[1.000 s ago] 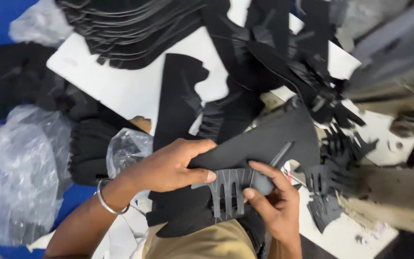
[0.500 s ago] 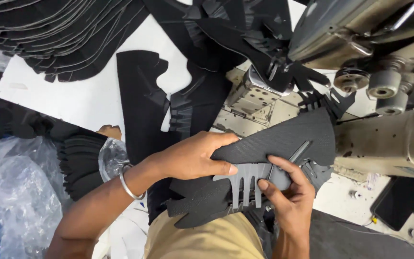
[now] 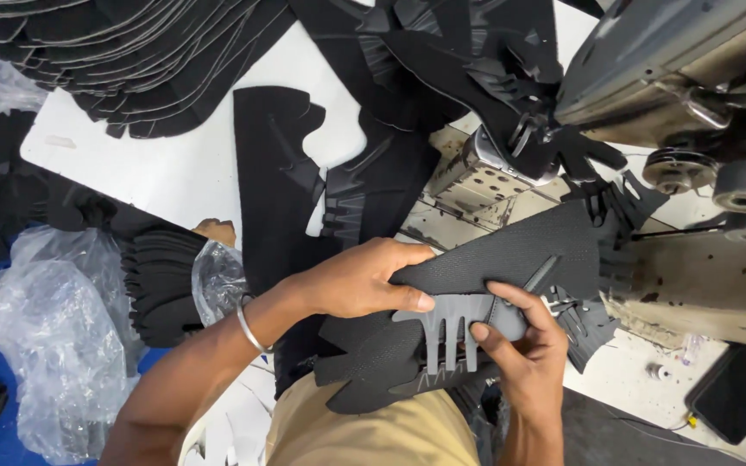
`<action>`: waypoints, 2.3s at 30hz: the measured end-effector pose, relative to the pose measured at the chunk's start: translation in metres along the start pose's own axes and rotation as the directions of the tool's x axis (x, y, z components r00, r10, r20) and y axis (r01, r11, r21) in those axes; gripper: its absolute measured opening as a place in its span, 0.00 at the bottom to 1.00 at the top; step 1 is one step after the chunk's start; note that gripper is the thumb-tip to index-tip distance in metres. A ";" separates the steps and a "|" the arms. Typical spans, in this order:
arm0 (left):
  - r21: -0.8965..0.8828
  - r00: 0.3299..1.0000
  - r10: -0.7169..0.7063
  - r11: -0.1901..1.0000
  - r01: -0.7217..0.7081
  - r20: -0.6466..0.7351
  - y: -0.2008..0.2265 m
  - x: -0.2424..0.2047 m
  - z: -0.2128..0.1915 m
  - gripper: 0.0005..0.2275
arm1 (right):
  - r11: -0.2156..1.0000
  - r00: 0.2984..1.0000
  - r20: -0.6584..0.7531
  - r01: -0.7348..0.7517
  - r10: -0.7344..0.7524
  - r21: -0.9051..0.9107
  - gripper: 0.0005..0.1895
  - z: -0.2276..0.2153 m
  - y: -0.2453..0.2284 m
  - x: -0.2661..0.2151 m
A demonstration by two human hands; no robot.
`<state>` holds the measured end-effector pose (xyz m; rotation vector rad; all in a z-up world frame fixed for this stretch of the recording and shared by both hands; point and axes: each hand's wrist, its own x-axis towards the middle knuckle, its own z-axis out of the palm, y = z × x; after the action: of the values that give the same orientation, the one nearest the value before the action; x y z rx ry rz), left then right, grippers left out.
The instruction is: Stitching together black shoe upper components using an industrial sewing machine.
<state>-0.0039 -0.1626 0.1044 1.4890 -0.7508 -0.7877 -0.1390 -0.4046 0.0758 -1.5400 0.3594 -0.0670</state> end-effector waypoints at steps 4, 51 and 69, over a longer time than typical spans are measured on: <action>-0.012 1.000 -0.028 1.000 0.029 0.003 0.007 0.000 0.000 0.16 | 1.000 1.000 -0.030 -0.002 0.003 0.007 0.25 -0.002 0.006 0.001; 0.460 0.984 0.149 0.883 -0.089 -0.095 0.044 0.040 -0.013 0.13 | 0.994 0.990 -0.112 0.076 -0.085 -0.081 0.29 0.032 -0.010 0.019; 0.142 0.994 -0.026 0.990 0.011 0.108 0.049 0.072 -0.073 0.10 | 0.995 0.956 -0.288 0.035 -0.062 -0.098 0.30 0.079 -0.063 0.033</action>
<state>0.0963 -0.1846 0.1523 1.5907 -0.8916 -0.8499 -0.0746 -0.3398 0.1312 -1.6332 0.5650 -0.3225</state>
